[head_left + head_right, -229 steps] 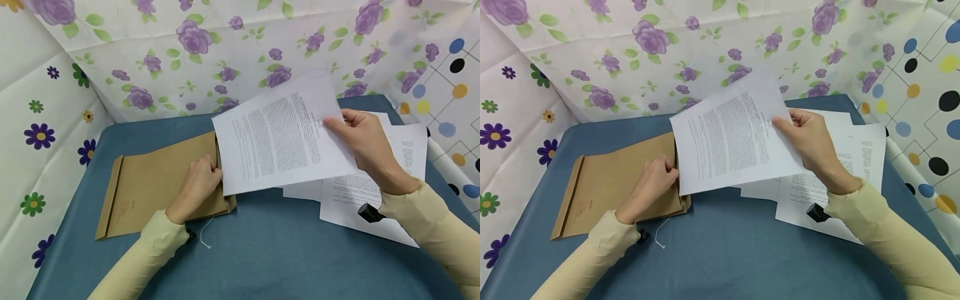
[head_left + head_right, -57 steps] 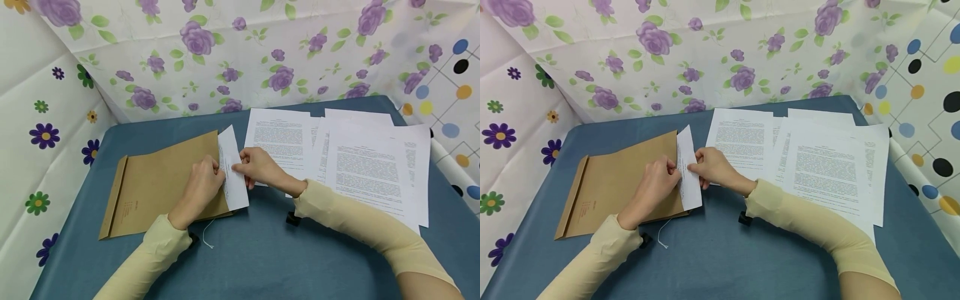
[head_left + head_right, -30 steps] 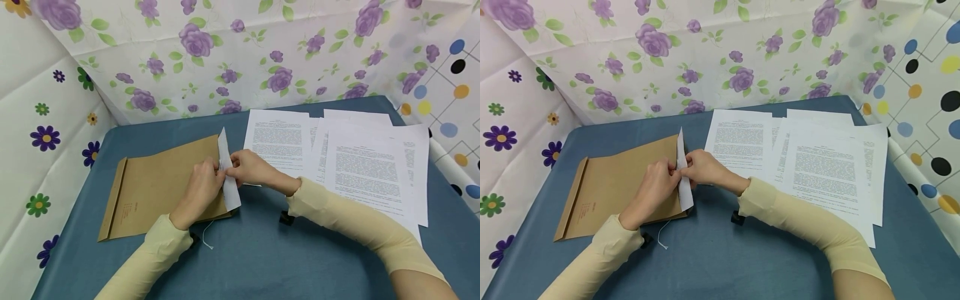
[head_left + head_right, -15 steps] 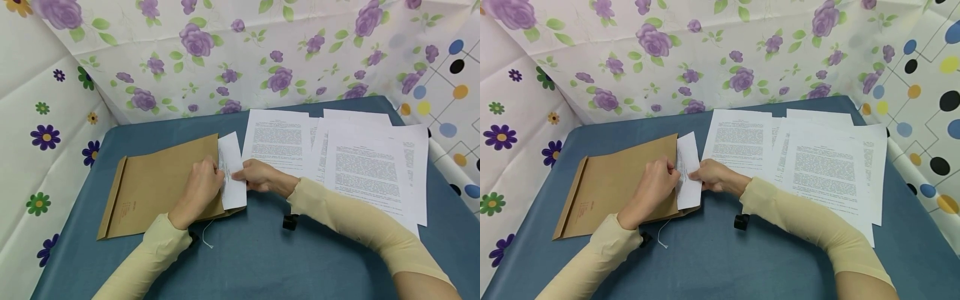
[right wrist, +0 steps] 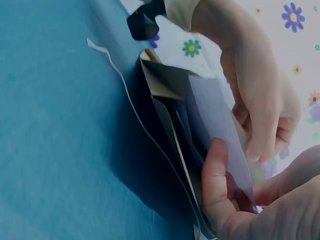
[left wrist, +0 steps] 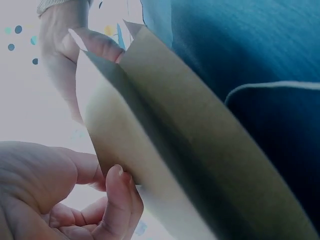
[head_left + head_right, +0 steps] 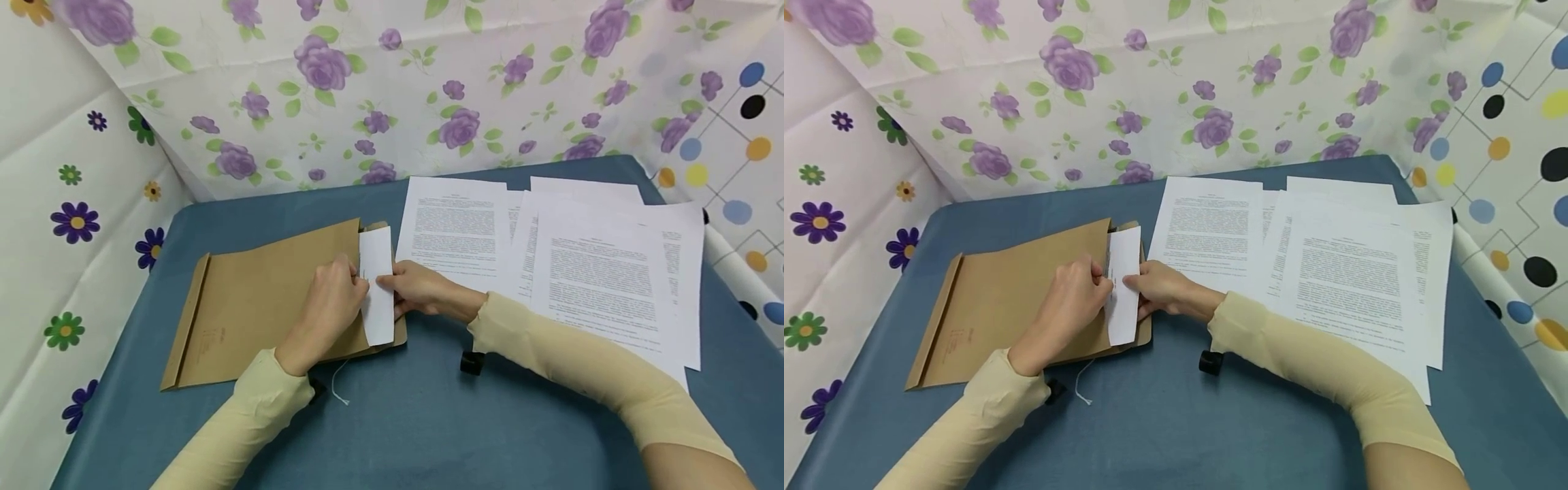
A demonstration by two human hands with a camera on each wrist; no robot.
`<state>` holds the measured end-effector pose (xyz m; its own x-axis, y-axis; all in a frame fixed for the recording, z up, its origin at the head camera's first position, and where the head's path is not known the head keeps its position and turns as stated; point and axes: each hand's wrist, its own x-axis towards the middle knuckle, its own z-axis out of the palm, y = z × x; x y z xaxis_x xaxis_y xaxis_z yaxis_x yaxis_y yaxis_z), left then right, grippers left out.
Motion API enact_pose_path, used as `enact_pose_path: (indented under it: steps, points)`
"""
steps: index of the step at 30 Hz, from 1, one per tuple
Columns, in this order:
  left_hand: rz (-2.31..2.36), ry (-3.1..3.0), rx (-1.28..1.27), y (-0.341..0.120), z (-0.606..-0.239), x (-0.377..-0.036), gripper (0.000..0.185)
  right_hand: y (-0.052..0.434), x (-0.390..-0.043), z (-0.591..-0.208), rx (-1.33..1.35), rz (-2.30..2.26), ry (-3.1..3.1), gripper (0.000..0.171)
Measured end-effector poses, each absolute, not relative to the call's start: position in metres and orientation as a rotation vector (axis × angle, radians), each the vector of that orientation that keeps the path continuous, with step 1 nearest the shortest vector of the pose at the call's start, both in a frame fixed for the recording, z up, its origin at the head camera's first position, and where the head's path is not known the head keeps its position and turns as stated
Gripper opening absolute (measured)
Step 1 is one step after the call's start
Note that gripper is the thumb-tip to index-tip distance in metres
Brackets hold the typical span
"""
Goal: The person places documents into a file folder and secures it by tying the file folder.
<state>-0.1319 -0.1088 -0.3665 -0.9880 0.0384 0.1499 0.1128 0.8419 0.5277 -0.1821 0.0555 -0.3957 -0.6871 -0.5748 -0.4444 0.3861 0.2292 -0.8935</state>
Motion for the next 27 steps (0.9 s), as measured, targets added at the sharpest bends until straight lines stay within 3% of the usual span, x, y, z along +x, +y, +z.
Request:
enact_pose_path:
  steps: [14, 19, 27]
  points:
    - [-0.834, -2.879, -0.149, -0.108, -0.363, -0.129, 0.005, 0.046, -0.187, -0.398, -0.229, -1.564, 1.863, 0.019]
    - [-0.839, -2.878, -0.156, -0.107, -0.362, -0.129, 0.005, 0.044, -0.189, -0.399, -0.249, -1.558, 1.913, 0.028]
    - [-0.890, -2.877, -0.165, -0.103, -0.363, -0.127, 0.005, 0.031, -0.190, -0.402, -0.380, -1.558, 1.986, 0.025]
